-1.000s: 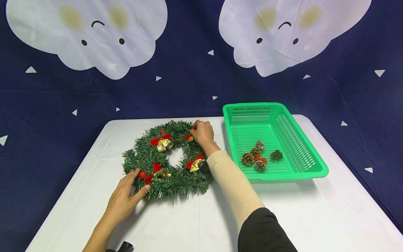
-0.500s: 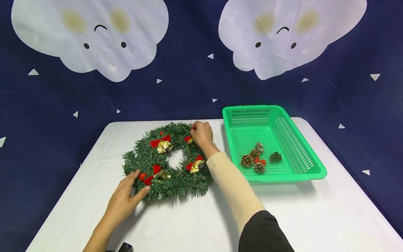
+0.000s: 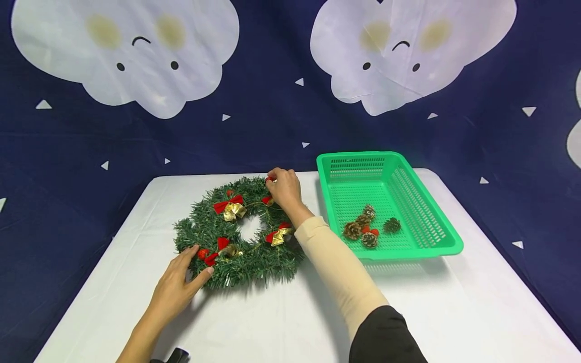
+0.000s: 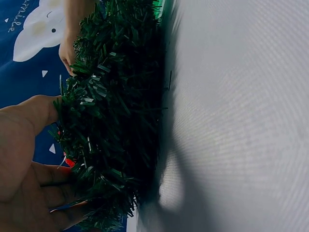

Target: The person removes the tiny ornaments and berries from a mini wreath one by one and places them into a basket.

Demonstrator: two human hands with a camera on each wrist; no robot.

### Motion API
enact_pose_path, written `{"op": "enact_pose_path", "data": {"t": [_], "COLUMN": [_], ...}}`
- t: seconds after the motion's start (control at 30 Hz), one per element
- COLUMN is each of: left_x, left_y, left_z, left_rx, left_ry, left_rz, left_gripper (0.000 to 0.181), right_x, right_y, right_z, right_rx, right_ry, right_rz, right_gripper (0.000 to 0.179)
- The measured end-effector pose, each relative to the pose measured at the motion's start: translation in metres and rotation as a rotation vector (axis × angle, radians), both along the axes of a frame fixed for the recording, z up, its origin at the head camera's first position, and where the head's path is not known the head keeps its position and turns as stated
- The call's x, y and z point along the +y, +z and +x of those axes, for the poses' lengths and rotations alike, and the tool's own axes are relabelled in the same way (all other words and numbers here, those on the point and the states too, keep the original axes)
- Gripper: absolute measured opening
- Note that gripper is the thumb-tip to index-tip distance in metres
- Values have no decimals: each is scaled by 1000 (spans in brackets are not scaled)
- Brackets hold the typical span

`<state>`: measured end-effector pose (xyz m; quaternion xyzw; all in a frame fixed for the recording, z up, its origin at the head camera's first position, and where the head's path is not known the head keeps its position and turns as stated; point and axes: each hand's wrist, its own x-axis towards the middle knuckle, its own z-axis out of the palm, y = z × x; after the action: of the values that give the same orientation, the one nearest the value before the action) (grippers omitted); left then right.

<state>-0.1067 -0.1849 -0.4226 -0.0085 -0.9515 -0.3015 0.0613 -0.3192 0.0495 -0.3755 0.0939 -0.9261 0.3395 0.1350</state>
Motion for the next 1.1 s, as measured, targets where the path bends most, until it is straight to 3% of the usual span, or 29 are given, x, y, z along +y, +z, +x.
{"op": "enact_pose_path", "data": {"t": [0.3,0.57,0.83,1.1], "left_x": [-2,-2,-1,-1], "left_y": [1,2,2,1], "left_z": [-1,0,-1,0], "left_rx": [-9,-24,-11,-2], "left_ry": [-3,-9,-11,-12], "left_rz": [6,4,6,0], "left_gripper": [79,79,79,78], "right_x": [8,24,36,59], "right_y": [16,23,33,39], "right_z": [12,34,56,77], "right_rx": [39,19,22,22], "right_ry": [-1,12,33,44], "right_rz": [-44,-146,-172,-295], "right_gripper": [23,24,26,23]}}
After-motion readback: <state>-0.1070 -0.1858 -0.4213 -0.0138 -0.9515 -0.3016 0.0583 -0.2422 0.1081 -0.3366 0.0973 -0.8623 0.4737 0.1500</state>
